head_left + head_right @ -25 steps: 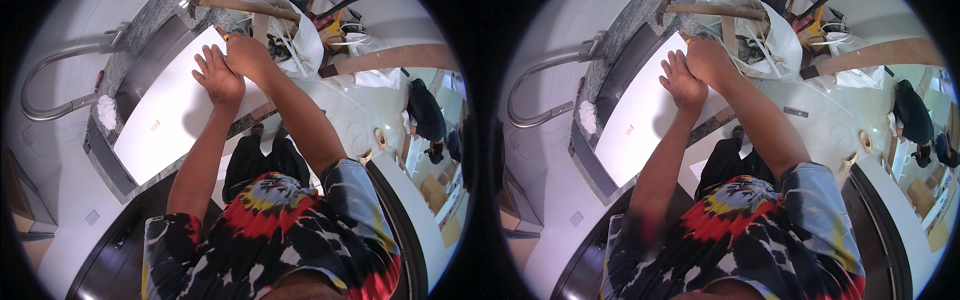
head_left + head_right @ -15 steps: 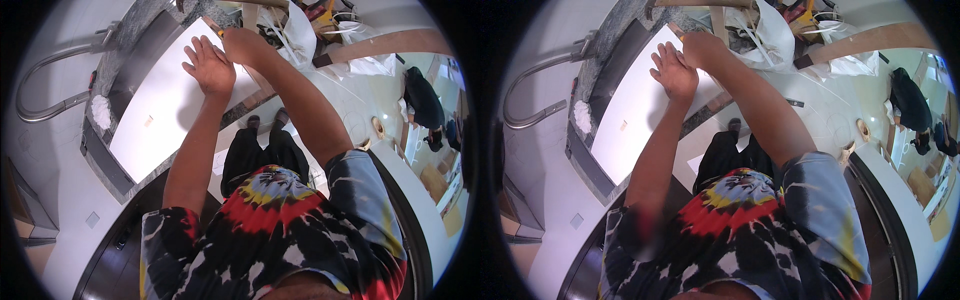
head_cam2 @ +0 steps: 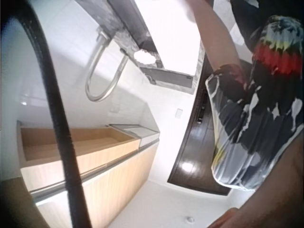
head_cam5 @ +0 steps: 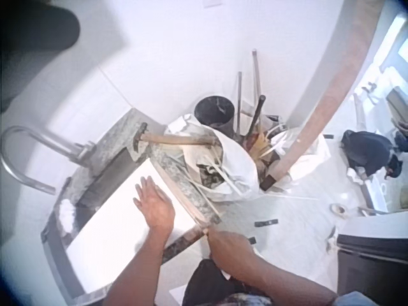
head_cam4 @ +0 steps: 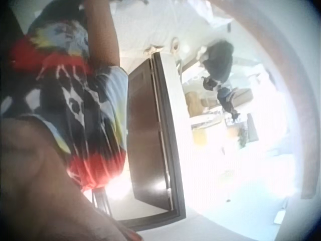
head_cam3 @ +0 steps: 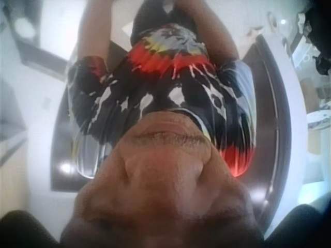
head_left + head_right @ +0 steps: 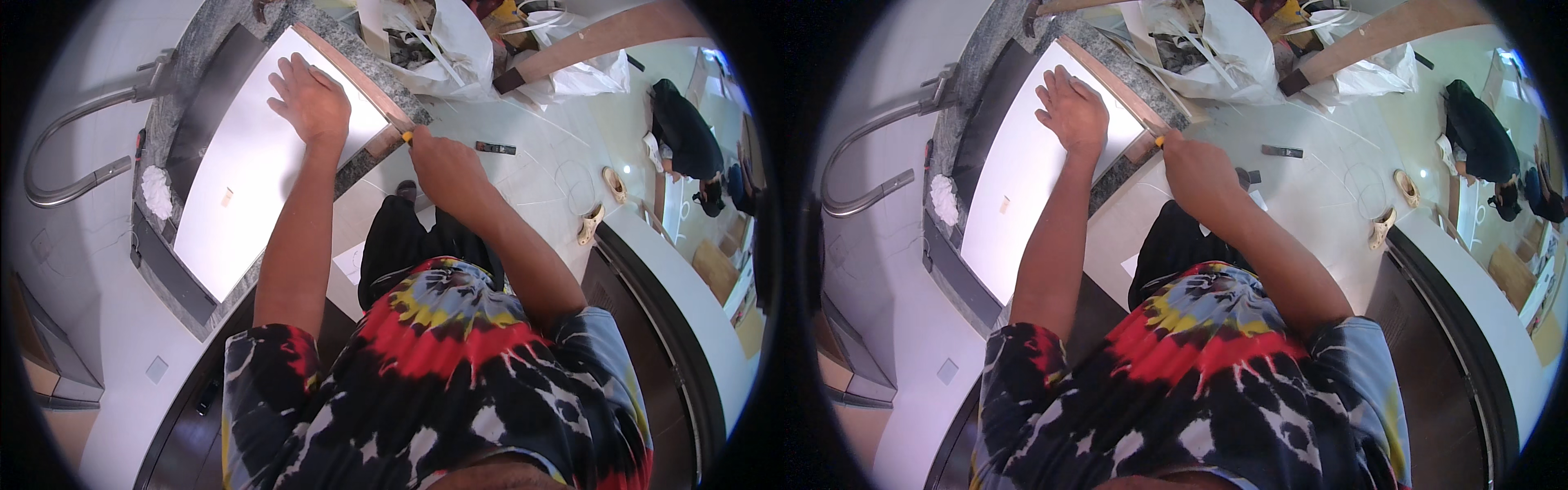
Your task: The person uses a utility knife to cut a white panel along a marked line, then sands the cut edge with a sanding block. The person flips the panel to work on different edges and continues sanding.
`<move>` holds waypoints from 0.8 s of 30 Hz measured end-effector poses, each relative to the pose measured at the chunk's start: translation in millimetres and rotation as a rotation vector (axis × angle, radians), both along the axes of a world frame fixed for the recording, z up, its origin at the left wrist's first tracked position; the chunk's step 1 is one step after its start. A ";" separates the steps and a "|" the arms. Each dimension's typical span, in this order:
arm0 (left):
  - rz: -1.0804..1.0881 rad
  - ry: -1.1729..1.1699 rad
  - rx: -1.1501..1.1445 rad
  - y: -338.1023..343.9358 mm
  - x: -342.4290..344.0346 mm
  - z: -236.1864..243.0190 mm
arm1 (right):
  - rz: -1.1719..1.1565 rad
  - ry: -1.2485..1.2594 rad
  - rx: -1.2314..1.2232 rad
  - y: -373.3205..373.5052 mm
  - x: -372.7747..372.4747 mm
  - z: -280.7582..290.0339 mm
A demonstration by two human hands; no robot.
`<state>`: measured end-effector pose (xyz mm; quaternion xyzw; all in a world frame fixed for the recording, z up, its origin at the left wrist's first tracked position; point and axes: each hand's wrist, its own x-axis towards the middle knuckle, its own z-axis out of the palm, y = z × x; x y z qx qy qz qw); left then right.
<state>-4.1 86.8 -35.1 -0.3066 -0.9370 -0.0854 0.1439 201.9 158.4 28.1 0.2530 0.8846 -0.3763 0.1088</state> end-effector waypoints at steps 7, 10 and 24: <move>0.044 -0.128 -0.025 0.3 1.4 7.0 | -0.042 -0.035 -0.011 -14.7 21.7 -11.0; 0.020 -0.047 -0.011 2.6 3.1 -1.2 | -0.080 -0.060 -0.023 -10.1 26.4 -10.8; 0.083 -0.273 0.027 -5.1 -3.3 -6.3 | -0.058 0.209 -0.013 44.3 -177.7 -34.5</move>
